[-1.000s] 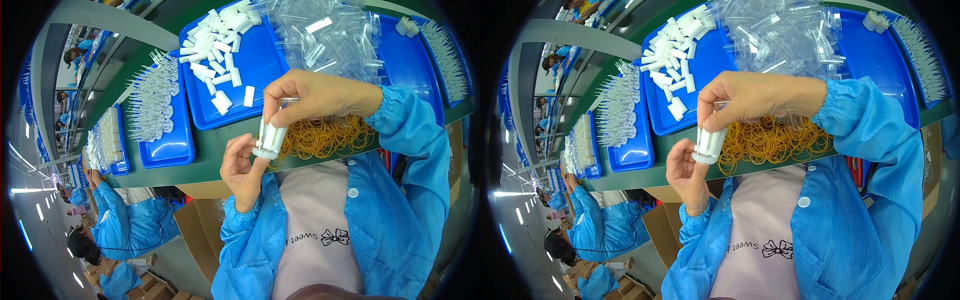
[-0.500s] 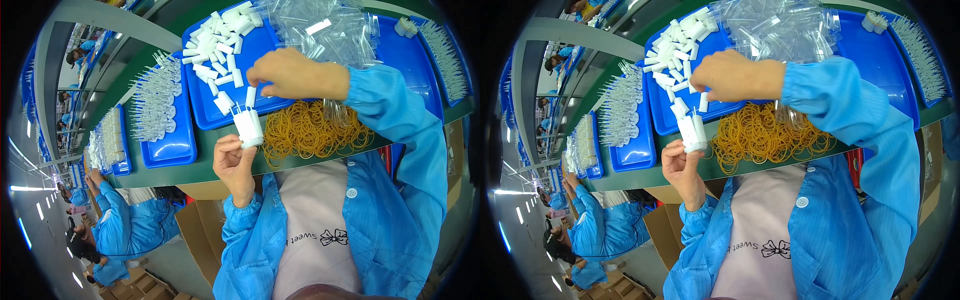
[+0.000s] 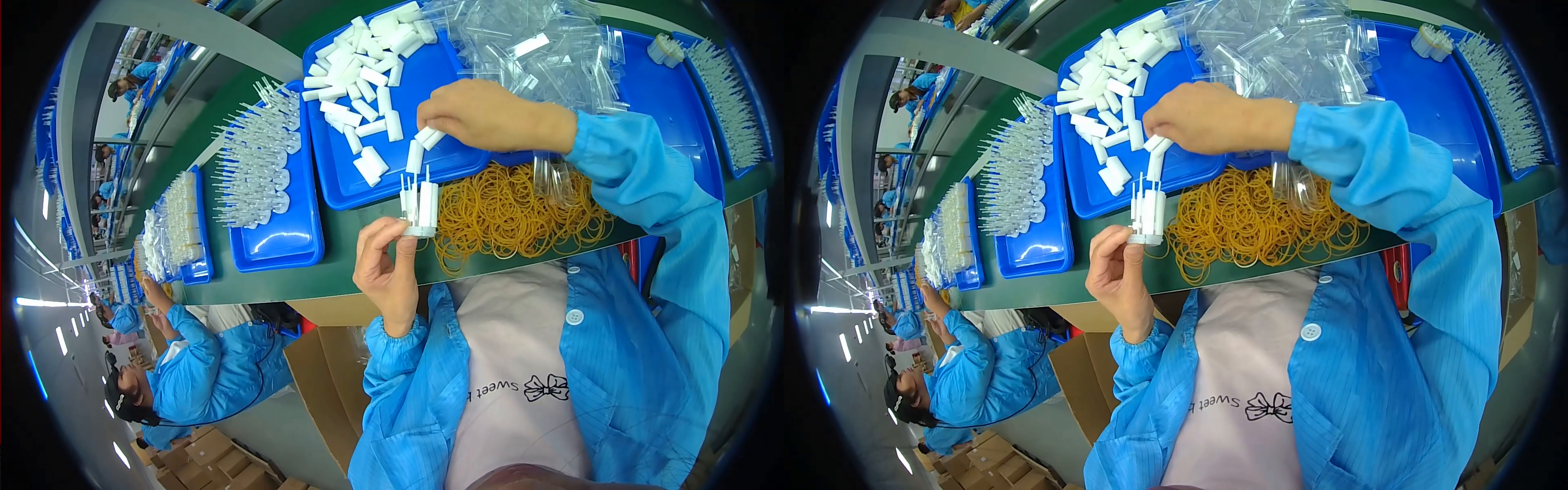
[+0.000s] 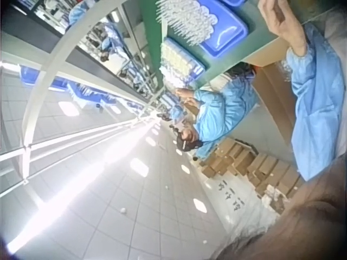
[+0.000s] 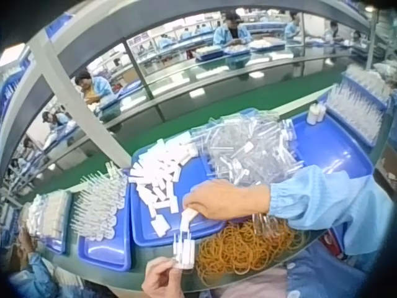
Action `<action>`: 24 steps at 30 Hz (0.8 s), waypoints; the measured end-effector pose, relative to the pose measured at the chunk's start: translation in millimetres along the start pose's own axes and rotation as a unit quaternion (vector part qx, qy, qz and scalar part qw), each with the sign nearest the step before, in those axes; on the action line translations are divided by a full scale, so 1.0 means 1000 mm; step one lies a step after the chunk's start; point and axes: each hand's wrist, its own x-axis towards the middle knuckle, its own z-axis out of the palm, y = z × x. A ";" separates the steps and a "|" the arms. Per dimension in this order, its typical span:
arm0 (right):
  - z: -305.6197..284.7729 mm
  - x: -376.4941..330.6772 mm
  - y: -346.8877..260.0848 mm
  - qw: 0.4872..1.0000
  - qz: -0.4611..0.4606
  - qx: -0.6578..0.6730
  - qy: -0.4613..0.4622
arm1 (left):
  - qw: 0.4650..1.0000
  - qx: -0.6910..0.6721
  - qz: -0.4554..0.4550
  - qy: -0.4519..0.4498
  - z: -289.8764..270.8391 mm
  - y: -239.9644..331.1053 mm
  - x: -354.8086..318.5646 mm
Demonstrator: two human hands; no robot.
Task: The person attaches foam pieces and plastic tubes onto prongs on a base, secures them with a rubber band, and places the assembly on a tray. The person then stands up, picks up an electronic device from the floor, and packs it into a bag.
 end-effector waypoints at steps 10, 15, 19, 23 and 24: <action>-0.048 0.016 -0.017 0.806 0.272 0.466 -0.244 | 0.997 0.026 0.070 -0.004 0.002 0.013 -0.005; -0.043 0.013 -0.024 0.783 0.281 0.499 -0.245 | 0.996 0.010 0.087 -0.001 0.002 0.016 -0.006; -0.035 0.014 -0.044 0.801 0.277 0.482 -0.222 | 0.997 0.011 0.073 -0.013 0.003 0.019 -0.006; -0.038 0.012 -0.041 0.760 0.276 0.536 -0.243 | 0.998 0.004 0.063 -0.003 0.001 0.020 -0.008; -0.040 0.013 -0.041 0.759 0.275 0.537 -0.243 | 0.998 0.005 0.062 -0.002 -0.001 0.021 -0.008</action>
